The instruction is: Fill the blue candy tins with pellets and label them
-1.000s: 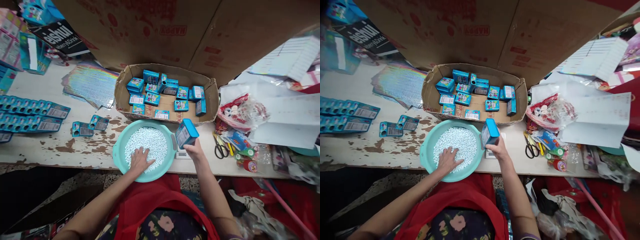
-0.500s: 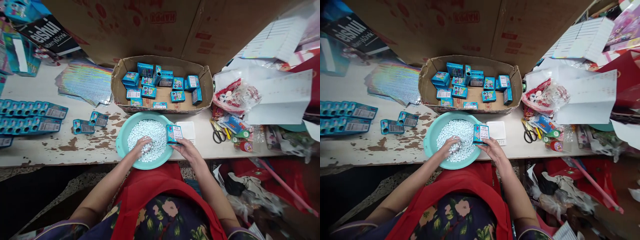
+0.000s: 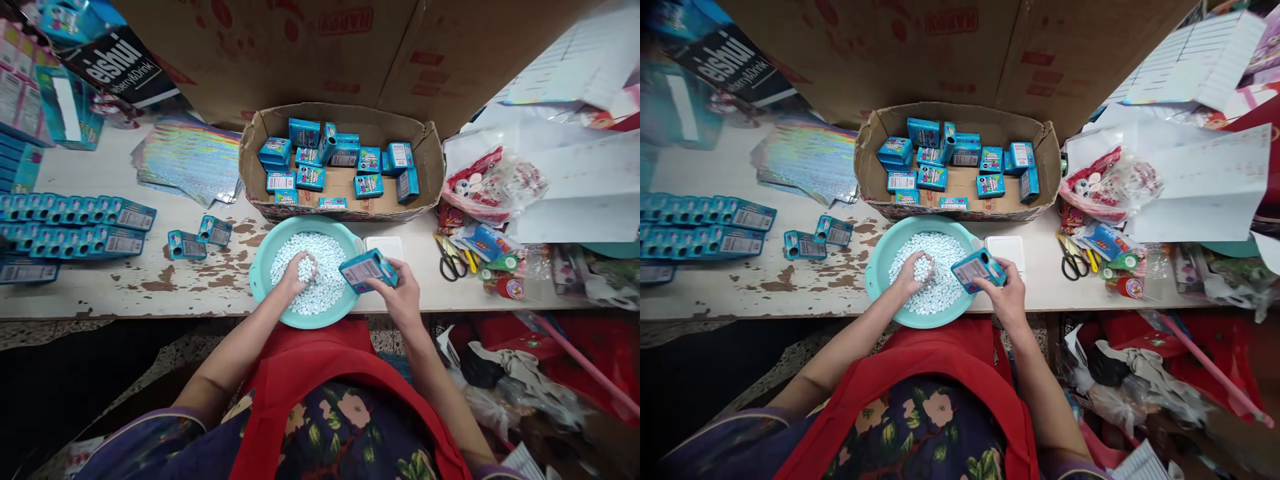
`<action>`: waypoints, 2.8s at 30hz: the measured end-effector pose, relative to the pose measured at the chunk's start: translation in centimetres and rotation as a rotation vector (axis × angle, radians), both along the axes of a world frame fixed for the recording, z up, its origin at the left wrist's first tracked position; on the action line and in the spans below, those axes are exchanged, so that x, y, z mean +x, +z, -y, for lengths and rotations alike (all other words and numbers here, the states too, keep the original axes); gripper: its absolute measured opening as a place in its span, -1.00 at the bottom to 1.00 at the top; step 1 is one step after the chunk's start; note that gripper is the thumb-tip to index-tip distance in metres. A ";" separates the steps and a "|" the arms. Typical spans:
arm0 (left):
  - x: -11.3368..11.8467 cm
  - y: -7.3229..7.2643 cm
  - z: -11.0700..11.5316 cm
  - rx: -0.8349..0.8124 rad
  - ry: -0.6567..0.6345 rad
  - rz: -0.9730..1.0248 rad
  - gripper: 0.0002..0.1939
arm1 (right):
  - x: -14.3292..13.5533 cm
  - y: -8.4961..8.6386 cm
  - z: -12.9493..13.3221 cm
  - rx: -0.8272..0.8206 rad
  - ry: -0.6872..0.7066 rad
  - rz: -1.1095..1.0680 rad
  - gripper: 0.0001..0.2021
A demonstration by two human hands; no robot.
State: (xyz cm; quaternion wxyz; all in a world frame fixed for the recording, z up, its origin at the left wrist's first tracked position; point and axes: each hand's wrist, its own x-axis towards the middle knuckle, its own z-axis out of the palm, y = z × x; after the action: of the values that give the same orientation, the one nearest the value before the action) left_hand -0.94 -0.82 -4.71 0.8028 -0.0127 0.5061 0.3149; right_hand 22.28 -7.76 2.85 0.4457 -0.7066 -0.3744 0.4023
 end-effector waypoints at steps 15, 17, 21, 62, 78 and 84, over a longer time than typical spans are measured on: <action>3.8 7.2 0.6 0.622 0.252 -0.258 -0.79 | -7.4 -2.8 0.2 0.072 0.326 0.271 -0.73; 3.8 7.1 0.6 0.643 0.243 -0.295 -0.79 | -7.6 -2.7 0.4 0.061 0.326 0.274 -0.73; 3.9 7.3 0.7 0.665 0.215 -0.355 -0.76 | -7.8 -2.6 0.7 0.070 0.307 0.253 -0.74; 1.1 0.2 -0.8 1.027 -0.573 -1.019 -0.71 | -4.1 -1.7 1.0 0.216 0.105 -0.216 -0.61; -3.0 -3.2 1.6 1.165 -1.164 -0.990 -0.86 | -4.8 -3.1 0.5 0.074 0.049 -0.177 -0.56; -0.7 1.5 1.5 0.756 -0.389 -0.729 -0.76 | -6.4 -4.6 0.8 0.071 0.159 0.058 -0.65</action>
State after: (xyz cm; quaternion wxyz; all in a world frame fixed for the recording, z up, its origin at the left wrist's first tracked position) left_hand -1.67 -2.29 -3.18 0.5679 0.4792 0.5958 0.3047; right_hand 15.86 -8.55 -1.74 0.4259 -0.6698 -0.4562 0.4023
